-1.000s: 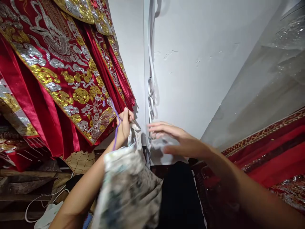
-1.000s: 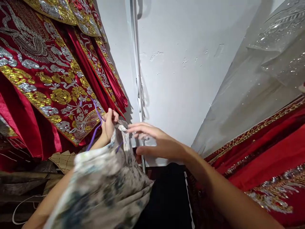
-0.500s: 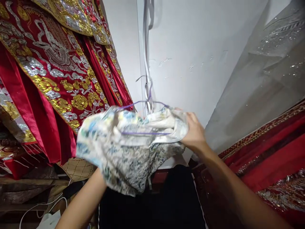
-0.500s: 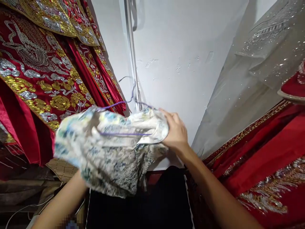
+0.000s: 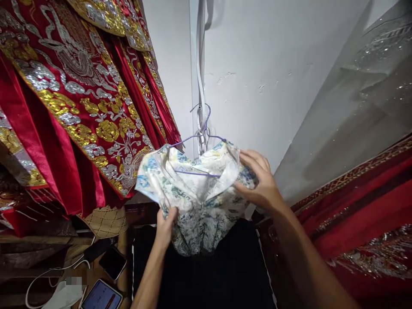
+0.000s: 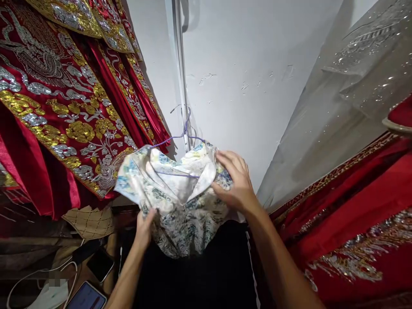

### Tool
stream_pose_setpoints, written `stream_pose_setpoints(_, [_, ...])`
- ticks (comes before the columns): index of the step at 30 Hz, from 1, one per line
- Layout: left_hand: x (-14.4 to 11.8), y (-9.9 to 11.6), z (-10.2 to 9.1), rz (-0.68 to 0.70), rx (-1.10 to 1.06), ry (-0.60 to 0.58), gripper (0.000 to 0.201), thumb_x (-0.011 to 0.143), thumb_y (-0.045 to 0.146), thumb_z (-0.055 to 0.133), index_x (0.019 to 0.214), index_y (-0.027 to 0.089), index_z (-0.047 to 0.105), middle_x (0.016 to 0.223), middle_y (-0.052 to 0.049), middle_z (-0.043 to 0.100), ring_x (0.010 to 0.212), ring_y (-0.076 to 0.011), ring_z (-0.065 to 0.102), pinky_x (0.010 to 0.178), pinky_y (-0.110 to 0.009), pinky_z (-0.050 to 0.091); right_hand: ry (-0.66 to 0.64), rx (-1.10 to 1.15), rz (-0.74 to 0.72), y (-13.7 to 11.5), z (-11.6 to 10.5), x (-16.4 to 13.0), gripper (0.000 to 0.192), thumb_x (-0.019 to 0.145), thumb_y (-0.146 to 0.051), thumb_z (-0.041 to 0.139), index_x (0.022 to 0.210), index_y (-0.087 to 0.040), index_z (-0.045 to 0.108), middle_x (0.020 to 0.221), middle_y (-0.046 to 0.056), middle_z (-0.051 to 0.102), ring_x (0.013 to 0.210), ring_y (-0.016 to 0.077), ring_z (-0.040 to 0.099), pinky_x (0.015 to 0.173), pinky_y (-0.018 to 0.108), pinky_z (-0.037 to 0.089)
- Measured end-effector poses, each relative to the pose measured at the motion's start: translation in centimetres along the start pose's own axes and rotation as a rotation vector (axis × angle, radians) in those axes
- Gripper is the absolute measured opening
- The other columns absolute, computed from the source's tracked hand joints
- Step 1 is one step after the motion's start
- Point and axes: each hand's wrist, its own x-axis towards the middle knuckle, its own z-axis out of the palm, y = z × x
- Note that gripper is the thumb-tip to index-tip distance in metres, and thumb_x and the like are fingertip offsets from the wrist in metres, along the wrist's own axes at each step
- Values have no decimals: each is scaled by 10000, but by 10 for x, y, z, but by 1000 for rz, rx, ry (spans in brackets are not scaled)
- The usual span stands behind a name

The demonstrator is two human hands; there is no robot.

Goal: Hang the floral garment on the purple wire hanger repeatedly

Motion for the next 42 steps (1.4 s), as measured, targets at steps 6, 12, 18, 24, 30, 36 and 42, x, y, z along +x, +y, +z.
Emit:
stream_pose_setpoints(6, [-42,-28,17,-204,-110,-42,645,750,456,837,1272,144,623,1279,-166,701,1255,-315,639,1084,-431,481,91,523,632,-26,60,-96,317,946,-511,551,924,-223,682,910,82,706,890,264,660,818,413,518])
stream_pose_setpoints(12, [-50,-5,7,-279,-144,-89,712,735,407,857,1347,163,586,1298,-168,694,1248,-342,643,1093,-470,486,-410,879,789,-43,101,-120,439,985,-596,452,806,-221,594,733,39,623,688,199,573,670,341,442])
stream_pose_setpoints(18, [-52,8,9,-371,-185,-66,600,727,363,849,1261,185,639,1228,-150,722,1165,-342,686,1079,-474,504,-316,931,774,-60,99,-106,360,990,-505,495,773,-220,527,662,-6,530,628,153,497,615,292,386])
stream_pose_setpoints(24, [-47,-16,14,279,-3,417,481,777,347,807,1164,213,555,1189,-84,643,1128,-225,638,1049,-404,475,-303,916,849,-68,81,-107,326,908,-319,532,612,-189,575,570,-3,499,561,128,455,554,269,334])
stream_pose_setpoints(30, [-74,-22,50,390,325,-91,394,877,257,676,1250,225,553,1237,-115,606,1166,-251,603,1041,-393,461,-356,1018,968,-77,87,-110,271,859,-313,527,632,-192,611,489,-19,509,467,116,399,497,260,299])
stream_pose_setpoints(36, [-73,-21,71,365,372,-202,94,909,227,598,1001,207,606,933,-39,650,888,-198,645,833,-303,488,-502,930,918,-76,72,-96,254,886,-315,510,798,-187,712,430,-38,560,378,116,417,464,248,320])
stream_pose_setpoints(42, [-64,-17,74,368,352,-139,160,859,202,635,1015,207,603,929,-35,653,873,-193,633,804,-285,476,-500,922,895,-82,69,-92,267,890,-332,541,752,-173,705,439,-27,562,392,104,419,483,248,341])
